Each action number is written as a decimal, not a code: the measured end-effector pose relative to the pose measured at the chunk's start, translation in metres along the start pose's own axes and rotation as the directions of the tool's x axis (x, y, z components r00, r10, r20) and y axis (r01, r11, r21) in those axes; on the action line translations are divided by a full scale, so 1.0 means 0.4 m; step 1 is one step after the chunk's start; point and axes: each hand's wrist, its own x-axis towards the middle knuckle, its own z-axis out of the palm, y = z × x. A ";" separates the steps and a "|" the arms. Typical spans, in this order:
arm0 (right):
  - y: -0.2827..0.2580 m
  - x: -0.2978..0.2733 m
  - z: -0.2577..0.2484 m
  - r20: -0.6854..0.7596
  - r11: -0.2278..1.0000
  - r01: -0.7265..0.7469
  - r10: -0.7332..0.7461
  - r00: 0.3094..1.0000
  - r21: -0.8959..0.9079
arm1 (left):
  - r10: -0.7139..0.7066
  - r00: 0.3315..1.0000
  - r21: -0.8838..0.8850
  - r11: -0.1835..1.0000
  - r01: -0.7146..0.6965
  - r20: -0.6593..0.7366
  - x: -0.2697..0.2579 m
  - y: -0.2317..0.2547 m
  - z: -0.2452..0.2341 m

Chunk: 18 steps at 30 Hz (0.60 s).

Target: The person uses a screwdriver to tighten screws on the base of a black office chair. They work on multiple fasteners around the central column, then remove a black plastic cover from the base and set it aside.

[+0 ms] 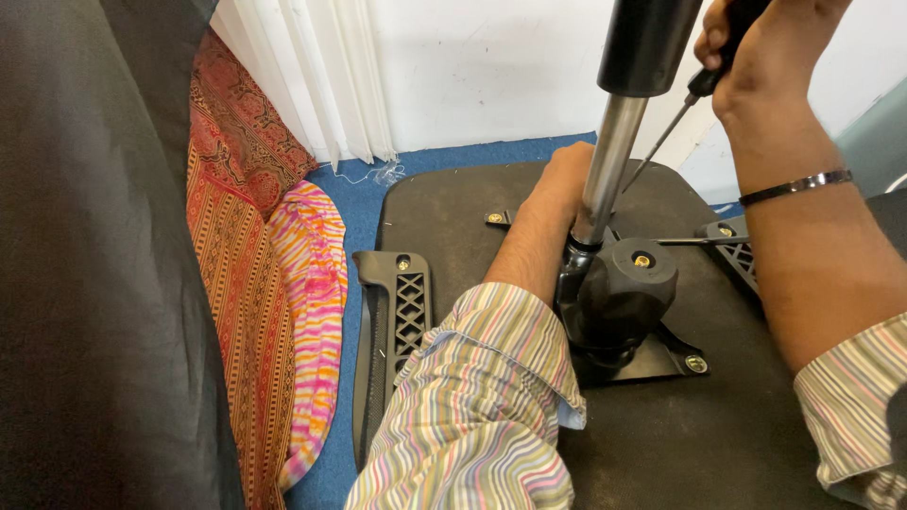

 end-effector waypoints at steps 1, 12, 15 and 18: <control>-0.014 -0.004 0.013 0.009 1.000 -0.024 0.024 1.000 0.001 | 0.010 0.997 -0.036 0.999 -0.013 -0.070 -0.006 0.005 -0.006; -0.079 -0.038 0.130 0.381 0.910 -0.053 0.224 0.897 -0.412 | -0.019 0.903 -0.500 0.837 -0.221 -0.430 0.005 0.009 -0.040; -0.085 -0.047 0.143 0.323 0.737 -0.009 0.307 0.895 -0.675 | 0.039 0.886 -0.665 0.646 -0.376 -0.463 0.022 0.021 -0.038; -0.090 -0.051 0.163 0.238 0.659 -0.129 0.437 0.867 -0.741 | 0.031 0.892 -0.780 0.471 -0.411 -0.451 0.038 0.027 -0.046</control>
